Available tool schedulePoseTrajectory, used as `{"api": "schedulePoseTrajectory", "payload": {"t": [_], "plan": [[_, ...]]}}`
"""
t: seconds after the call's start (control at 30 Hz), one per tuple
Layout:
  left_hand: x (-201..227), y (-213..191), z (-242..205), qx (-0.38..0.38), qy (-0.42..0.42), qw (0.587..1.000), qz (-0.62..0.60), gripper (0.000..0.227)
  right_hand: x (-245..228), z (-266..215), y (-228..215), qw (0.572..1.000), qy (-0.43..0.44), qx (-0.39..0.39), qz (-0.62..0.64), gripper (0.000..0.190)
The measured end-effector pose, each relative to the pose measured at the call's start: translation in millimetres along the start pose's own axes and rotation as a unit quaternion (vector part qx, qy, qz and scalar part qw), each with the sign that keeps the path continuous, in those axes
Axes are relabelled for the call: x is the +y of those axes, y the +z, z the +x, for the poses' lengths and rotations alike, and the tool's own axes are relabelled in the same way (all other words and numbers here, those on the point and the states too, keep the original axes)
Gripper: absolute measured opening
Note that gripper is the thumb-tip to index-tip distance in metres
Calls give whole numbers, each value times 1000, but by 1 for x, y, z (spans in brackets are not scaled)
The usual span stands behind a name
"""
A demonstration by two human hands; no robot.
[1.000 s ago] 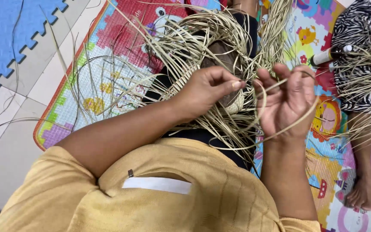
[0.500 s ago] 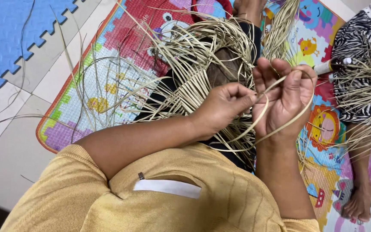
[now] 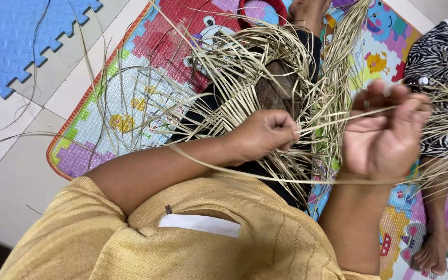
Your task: Weaving natural dried plant fibers together to create a basket or mat structure.
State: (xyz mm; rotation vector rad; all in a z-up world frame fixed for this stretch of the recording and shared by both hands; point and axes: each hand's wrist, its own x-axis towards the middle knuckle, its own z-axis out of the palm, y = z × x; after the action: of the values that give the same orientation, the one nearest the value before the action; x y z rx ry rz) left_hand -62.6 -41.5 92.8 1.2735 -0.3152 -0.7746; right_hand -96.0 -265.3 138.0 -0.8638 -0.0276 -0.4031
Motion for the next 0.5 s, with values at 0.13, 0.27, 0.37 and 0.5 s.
{"api": "schedulePoseTrajectory", "payload": {"t": [0.13, 0.27, 0.37, 0.5], "plan": [[-7, -26, -9, 16, 8, 994, 107, 11, -42, 17, -98, 999, -25, 9, -20, 9], [-14, -45, -26, 12, -6, 985, 170, 16, -58, 20, -169, 988, -84, 130, -27, 11], [-16, -51, -49, 9, -32, 966, 256, 29, -66, 18, -217, 988, -44, 145, -19, 9], [-25, -76, -73, 53, -33, 960, 272, 24, -110, 2, -301, 971, 32, 236, -32, 15]]}}
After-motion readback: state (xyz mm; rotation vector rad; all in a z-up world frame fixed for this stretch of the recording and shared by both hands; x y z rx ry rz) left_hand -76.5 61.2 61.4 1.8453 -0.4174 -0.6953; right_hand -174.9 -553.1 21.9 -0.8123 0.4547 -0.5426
